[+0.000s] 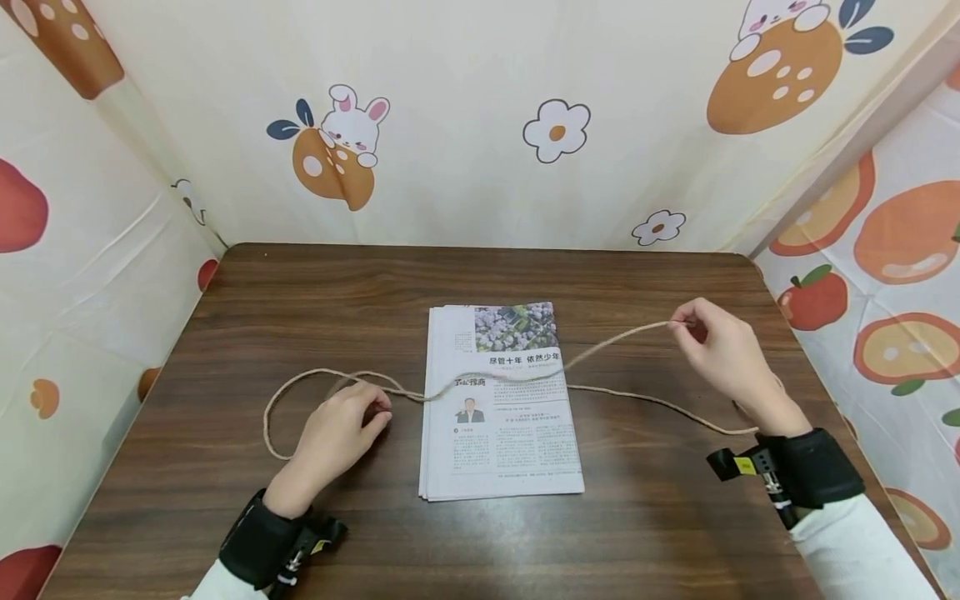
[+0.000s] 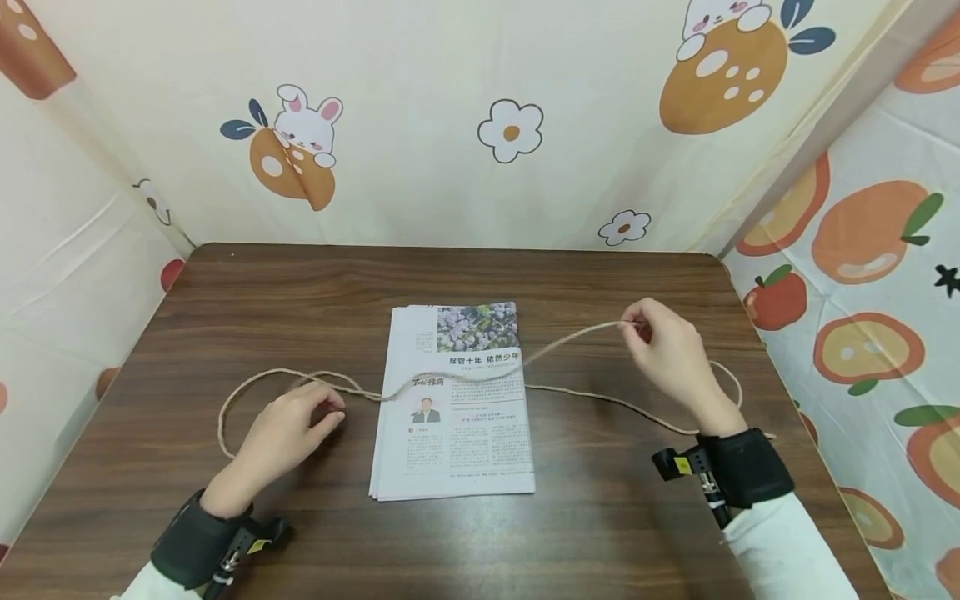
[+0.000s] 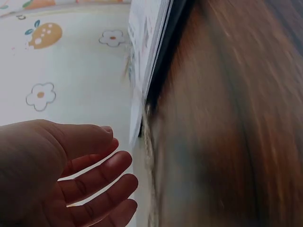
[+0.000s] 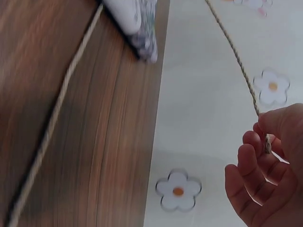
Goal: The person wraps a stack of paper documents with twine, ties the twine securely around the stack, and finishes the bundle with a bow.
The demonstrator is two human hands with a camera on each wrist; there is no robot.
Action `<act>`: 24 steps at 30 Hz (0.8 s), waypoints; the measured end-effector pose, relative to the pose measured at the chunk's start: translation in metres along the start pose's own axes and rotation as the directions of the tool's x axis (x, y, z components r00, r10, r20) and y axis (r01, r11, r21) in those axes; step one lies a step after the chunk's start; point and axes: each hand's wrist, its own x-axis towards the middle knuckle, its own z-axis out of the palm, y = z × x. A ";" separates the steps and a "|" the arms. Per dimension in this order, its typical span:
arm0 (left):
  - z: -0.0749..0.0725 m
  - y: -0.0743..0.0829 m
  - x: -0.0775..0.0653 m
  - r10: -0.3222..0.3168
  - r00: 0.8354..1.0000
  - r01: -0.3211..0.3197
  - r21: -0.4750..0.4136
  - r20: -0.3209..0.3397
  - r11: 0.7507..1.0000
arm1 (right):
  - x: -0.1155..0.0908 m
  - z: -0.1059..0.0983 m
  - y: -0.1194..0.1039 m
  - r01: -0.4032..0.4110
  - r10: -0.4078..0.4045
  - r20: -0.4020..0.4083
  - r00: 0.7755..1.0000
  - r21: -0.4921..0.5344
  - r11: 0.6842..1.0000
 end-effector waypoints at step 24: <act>-0.013 -0.024 -0.014 -0.051 0.998 0.051 0.017 -0.037 0.999 | 0.002 0.010 0.076 -0.179 0.198 0.142 0.970 -0.140 0.974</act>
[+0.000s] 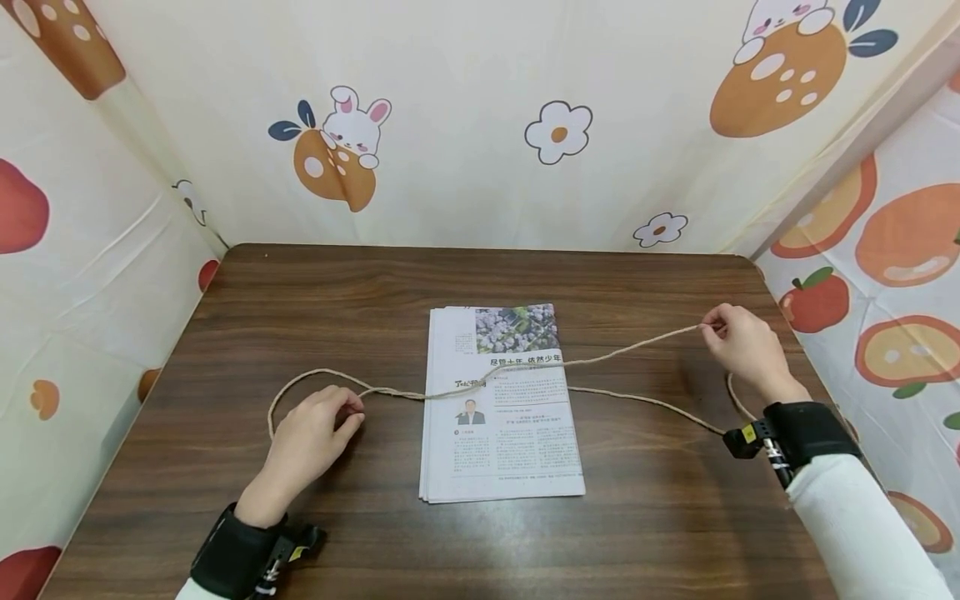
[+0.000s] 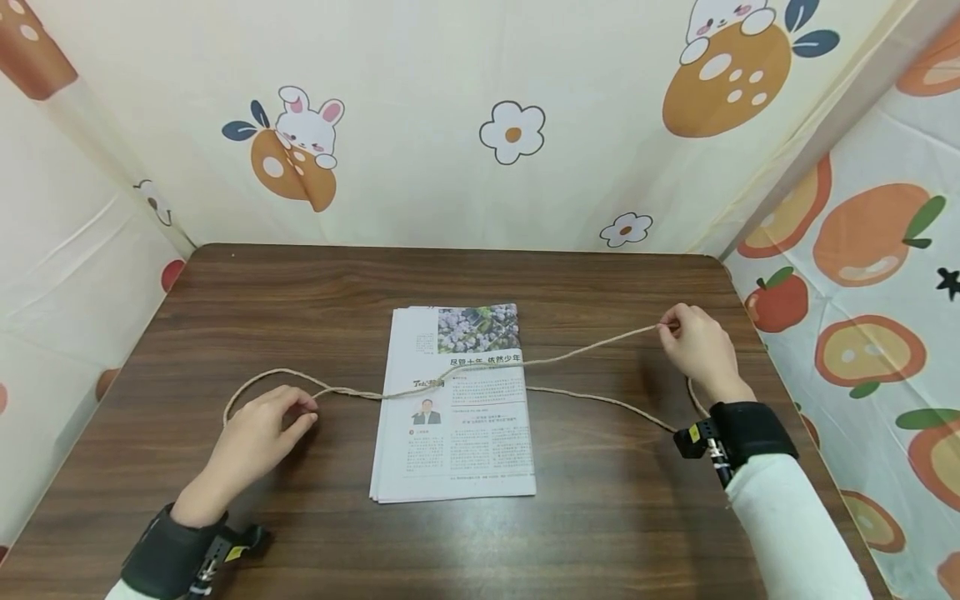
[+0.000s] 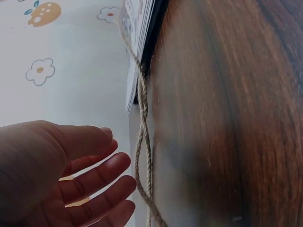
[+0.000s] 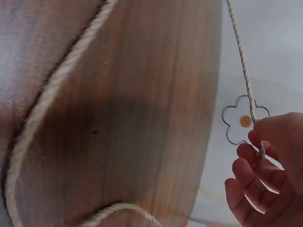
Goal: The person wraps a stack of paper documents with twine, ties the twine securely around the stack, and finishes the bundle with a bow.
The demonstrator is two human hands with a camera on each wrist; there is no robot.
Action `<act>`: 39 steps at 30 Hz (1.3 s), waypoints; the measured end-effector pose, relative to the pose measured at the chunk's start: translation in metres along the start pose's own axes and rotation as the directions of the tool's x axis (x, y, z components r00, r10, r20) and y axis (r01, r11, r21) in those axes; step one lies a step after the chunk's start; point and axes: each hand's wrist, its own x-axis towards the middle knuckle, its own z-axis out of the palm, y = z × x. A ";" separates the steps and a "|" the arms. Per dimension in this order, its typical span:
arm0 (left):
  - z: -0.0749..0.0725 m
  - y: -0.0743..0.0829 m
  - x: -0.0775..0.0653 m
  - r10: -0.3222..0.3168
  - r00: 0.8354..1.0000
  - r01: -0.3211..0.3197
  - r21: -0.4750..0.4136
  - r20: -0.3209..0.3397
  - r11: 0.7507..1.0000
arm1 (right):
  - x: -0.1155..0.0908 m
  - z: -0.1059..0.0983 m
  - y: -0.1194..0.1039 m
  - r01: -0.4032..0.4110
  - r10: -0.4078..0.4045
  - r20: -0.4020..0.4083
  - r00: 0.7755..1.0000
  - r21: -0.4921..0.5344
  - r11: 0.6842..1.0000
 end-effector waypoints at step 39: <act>-0.008 -0.027 -0.026 -0.092 0.990 0.080 0.112 0.106 0.990 | -0.013 0.084 -0.124 0.411 -0.416 0.210 0.885 0.070 0.909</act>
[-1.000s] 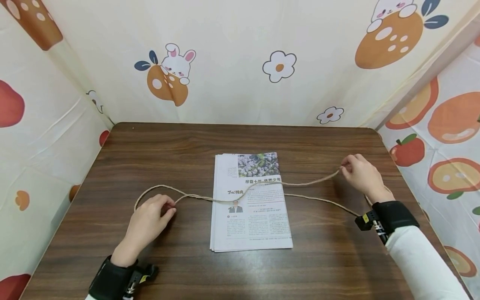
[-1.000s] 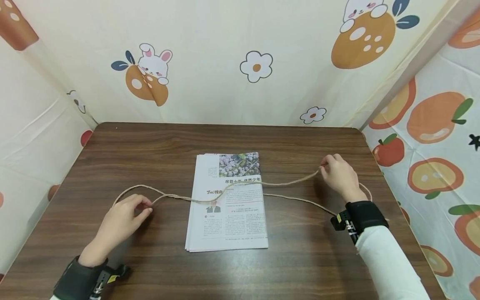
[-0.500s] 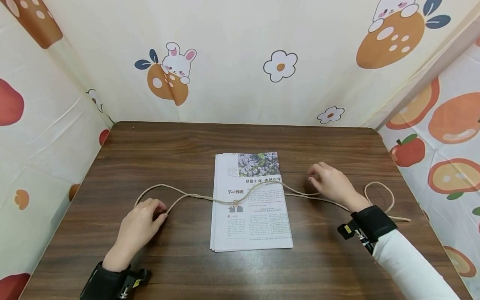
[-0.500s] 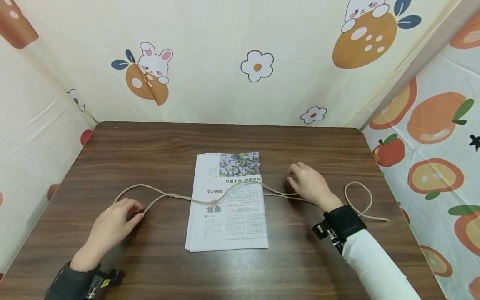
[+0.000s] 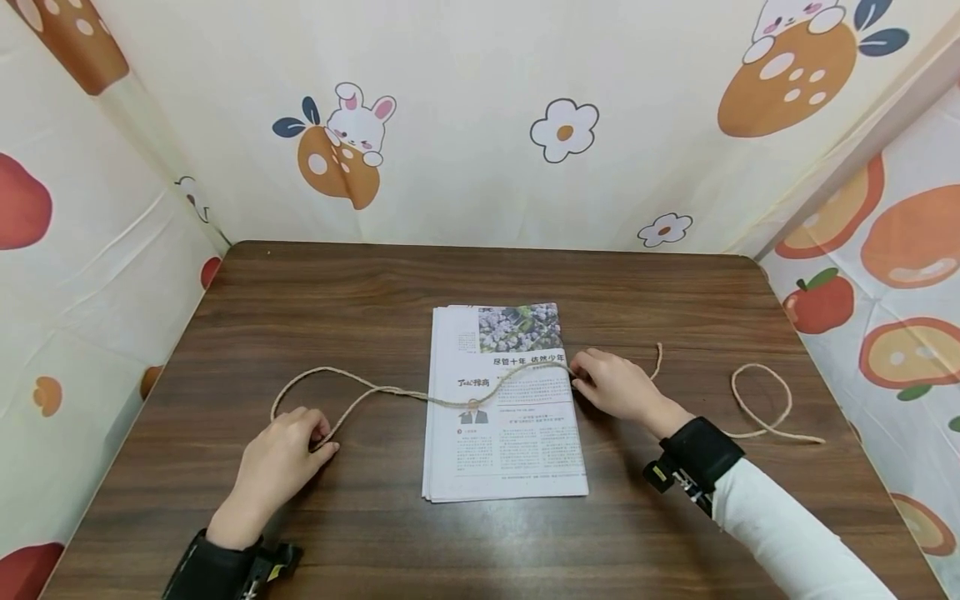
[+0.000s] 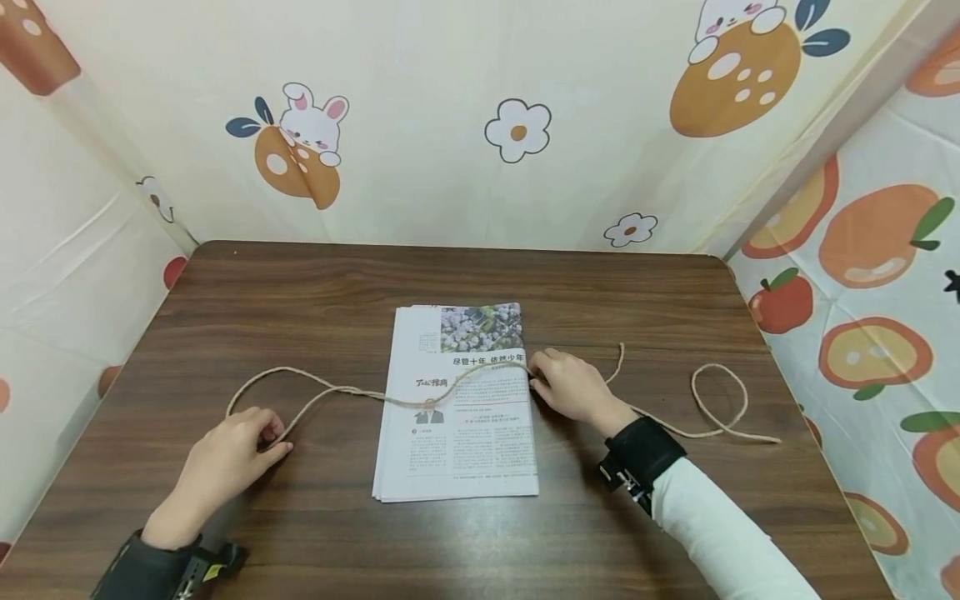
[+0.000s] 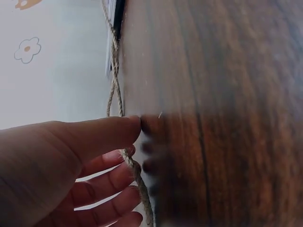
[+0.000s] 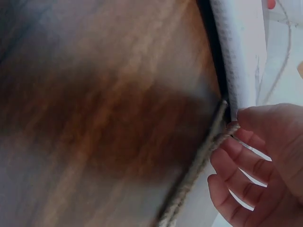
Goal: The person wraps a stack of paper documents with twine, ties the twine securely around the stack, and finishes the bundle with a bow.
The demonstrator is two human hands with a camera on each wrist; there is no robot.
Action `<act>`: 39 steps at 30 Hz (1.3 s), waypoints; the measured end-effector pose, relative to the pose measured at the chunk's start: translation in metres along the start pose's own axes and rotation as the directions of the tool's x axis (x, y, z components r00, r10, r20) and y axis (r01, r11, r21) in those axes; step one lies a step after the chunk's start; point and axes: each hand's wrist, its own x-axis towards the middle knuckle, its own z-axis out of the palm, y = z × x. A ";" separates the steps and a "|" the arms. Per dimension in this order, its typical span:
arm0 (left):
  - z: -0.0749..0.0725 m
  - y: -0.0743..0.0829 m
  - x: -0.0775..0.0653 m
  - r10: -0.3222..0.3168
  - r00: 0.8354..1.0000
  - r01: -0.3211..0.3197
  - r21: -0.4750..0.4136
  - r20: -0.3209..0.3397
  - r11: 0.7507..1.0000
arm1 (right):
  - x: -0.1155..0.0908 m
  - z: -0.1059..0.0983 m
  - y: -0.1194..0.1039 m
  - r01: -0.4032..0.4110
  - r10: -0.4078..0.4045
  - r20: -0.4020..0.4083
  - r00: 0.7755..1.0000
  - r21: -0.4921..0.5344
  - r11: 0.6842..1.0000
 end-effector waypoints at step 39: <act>-0.065 0.017 0.044 0.106 0.982 -0.103 0.028 -0.154 0.994 | -0.026 -0.037 0.049 -0.086 0.066 -0.190 0.980 -0.099 0.991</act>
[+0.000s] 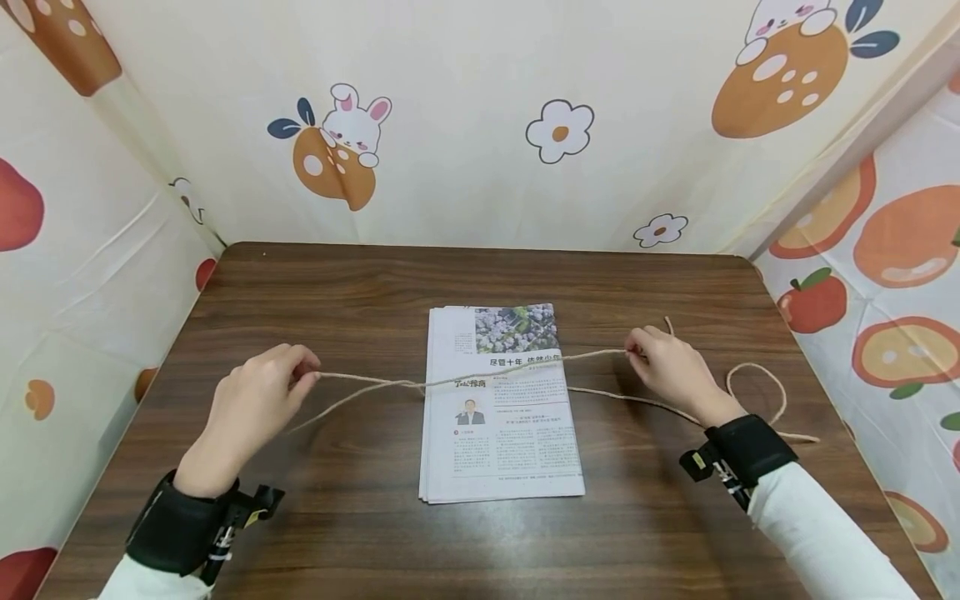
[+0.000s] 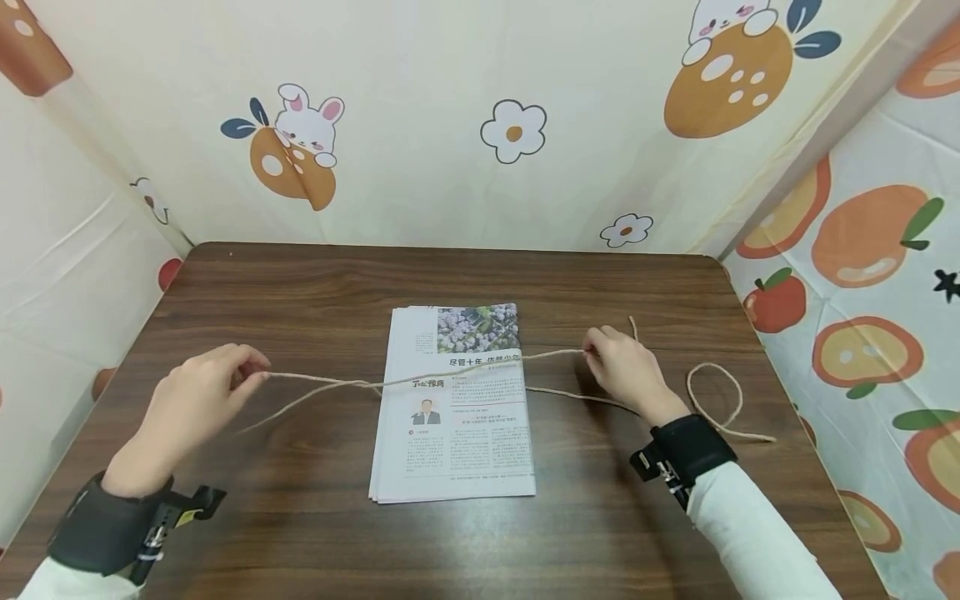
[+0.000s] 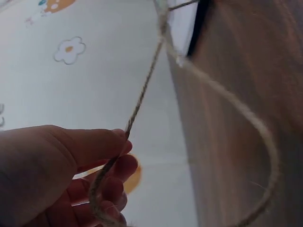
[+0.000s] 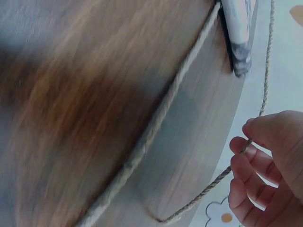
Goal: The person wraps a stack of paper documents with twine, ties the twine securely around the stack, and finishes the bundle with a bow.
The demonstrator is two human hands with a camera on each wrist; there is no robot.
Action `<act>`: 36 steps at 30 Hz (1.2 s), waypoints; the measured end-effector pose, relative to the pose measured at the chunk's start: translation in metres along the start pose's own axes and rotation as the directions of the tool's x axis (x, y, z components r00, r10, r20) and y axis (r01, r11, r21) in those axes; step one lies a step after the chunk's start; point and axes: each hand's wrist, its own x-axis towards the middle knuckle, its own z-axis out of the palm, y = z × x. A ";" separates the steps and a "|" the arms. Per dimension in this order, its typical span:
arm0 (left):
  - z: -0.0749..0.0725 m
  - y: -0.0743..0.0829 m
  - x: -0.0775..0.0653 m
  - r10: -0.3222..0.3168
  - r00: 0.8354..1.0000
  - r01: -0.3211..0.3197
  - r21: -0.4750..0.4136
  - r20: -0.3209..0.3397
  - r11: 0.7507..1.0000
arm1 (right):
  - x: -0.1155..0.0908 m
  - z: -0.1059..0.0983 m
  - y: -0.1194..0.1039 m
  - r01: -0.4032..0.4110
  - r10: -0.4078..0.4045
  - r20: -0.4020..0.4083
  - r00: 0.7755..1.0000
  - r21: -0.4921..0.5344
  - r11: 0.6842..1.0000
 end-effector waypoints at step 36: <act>0.021 -0.001 0.003 0.012 0.994 -0.009 -0.022 0.110 1.000 | -0.006 -0.012 0.044 -0.122 0.121 -0.026 0.992 -0.060 0.991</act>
